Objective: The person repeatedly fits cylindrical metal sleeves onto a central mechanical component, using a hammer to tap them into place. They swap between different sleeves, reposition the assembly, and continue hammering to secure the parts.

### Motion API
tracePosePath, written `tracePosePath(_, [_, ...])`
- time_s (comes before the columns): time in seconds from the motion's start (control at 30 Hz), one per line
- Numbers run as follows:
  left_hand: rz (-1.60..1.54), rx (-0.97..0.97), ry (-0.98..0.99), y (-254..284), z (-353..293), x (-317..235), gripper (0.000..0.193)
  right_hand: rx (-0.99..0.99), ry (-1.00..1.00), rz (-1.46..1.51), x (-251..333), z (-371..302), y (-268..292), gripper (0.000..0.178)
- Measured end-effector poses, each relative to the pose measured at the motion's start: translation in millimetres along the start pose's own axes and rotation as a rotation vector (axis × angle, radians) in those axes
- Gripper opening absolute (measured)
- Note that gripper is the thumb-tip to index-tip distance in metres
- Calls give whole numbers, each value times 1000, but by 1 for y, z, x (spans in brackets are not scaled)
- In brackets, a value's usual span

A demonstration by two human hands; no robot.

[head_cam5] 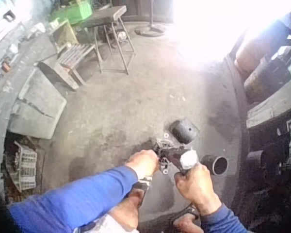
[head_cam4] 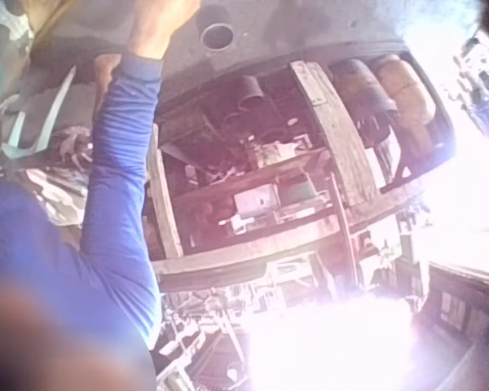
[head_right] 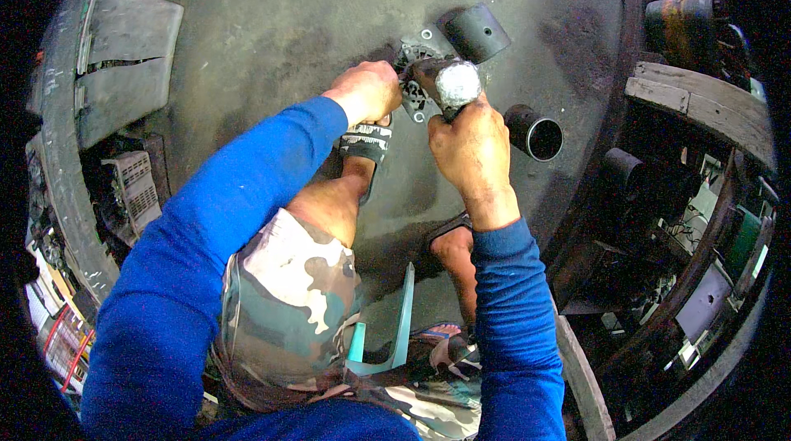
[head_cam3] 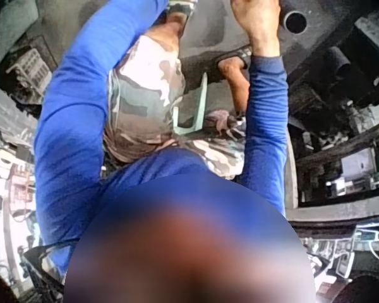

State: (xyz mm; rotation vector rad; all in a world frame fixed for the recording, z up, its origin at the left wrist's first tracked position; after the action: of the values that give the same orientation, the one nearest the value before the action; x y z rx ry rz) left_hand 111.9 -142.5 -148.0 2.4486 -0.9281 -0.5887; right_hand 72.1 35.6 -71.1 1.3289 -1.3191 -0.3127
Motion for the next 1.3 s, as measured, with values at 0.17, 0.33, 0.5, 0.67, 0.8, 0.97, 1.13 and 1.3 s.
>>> tracePosePath(0.17, [18,21,-10,0,0,0,35,28,-35,126,25,-6,42,36])
tracePosePath(0.33, [39,55,32,1,0,2,35,-191,311,-119,47,-25,58,30])
tracePosePath(0.5, [-27,-68,-68,8,-1,4,29,-56,-155,-169,-5,1,24,36])
tracePosePath(0.67, [-58,-16,3,3,0,5,35,-72,-75,-31,-32,-24,34,36])
tracePosePath(0.8, [-10,-36,-25,2,4,0,36,-85,-76,-50,-26,-28,44,33])
tracePosePath(0.97, [7,37,18,5,3,-3,34,-126,67,50,1,-22,58,25])
tracePosePath(1.13, [18,-5,15,11,-4,-5,33,-19,-13,-30,26,-2,34,32])
tracePosePath(1.3, [-27,74,43,9,-6,-3,33,98,-95,-92,11,18,3,43])
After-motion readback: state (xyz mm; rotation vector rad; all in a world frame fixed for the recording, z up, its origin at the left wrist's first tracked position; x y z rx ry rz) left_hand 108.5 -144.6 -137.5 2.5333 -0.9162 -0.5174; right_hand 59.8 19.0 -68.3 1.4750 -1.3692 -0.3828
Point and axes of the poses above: each hand's wrist, its own z-axis towards the middle knuckle, its own y-axis out of the back of the hand, x = y × z, the point moved 3 cm from there along z, towards the middle knuckle, and after that the axes turned 5 degrees about y, right-handed, at the moved point
